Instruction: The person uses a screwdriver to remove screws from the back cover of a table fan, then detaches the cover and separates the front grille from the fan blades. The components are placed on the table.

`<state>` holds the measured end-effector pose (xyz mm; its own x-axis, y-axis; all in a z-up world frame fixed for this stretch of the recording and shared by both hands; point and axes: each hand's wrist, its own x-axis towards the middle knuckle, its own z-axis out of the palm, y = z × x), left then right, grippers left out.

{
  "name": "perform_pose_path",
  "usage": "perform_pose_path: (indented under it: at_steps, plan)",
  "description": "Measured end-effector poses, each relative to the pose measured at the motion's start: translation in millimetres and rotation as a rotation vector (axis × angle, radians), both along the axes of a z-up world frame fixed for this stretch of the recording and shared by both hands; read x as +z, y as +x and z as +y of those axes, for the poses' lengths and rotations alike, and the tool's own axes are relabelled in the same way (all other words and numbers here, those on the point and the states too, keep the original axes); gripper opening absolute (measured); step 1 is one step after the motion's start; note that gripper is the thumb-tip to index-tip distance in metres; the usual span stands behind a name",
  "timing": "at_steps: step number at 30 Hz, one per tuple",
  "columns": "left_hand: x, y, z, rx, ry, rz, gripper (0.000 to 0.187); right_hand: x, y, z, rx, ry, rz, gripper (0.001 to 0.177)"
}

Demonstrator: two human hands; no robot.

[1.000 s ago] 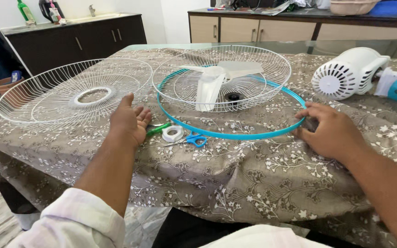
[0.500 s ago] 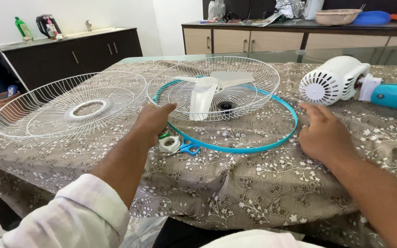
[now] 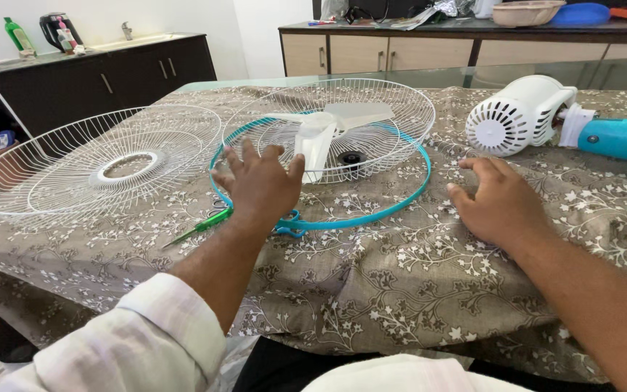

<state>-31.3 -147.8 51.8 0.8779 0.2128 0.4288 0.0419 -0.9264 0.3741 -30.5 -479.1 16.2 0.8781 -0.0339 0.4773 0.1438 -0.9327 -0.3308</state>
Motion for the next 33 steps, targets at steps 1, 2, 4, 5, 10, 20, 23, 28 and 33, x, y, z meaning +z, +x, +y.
perform_pose_path:
  at_steps: [1, 2, 4, 5, 10, 20, 23, 28, 33]
  plan:
    - [3, 1, -4, -0.024, 0.057, -0.034, 0.061, 0, 1, 0, -0.006, -0.013, 0.018, 0.057]
    - [6, 2, -8, -0.073, 0.066, 0.046, 0.062, 0, 1, -1, -0.013, -0.027, 0.035, 0.056]
    - [14, 11, -14, -0.173, 0.088, 0.203, 0.066, 0, 2, -1, -0.011, -0.047, 0.035, 0.055]
    - [18, 18, -16, -0.192, 0.106, 0.273, 0.068, -1, 3, -1, -0.004, -0.055, 0.019, 0.055]
    - [23, 77, -15, -0.433, 0.144, 0.442, 0.085, -2, 3, -2, 0.000, -0.049, 0.003, 0.052]
    - [1, 144, 1, -0.239, 0.057, 0.393, 0.062, 2, -1, 2, -0.033, -0.077, 0.084, 0.049]
    - [2, 136, 2, -0.261, -0.064, 0.316, 0.058, 4, -1, 3, -0.041, -0.089, 0.087, 0.049]
    - [17, 117, 3, -0.316, -0.484, 0.253, 0.038, 2, 1, 2, -0.033, -0.059, 0.072, 0.049]
    - [45, 111, 6, -0.250, -0.934, 0.110, 0.032, -2, 5, 0, -0.027, -0.031, 0.041, 0.047]
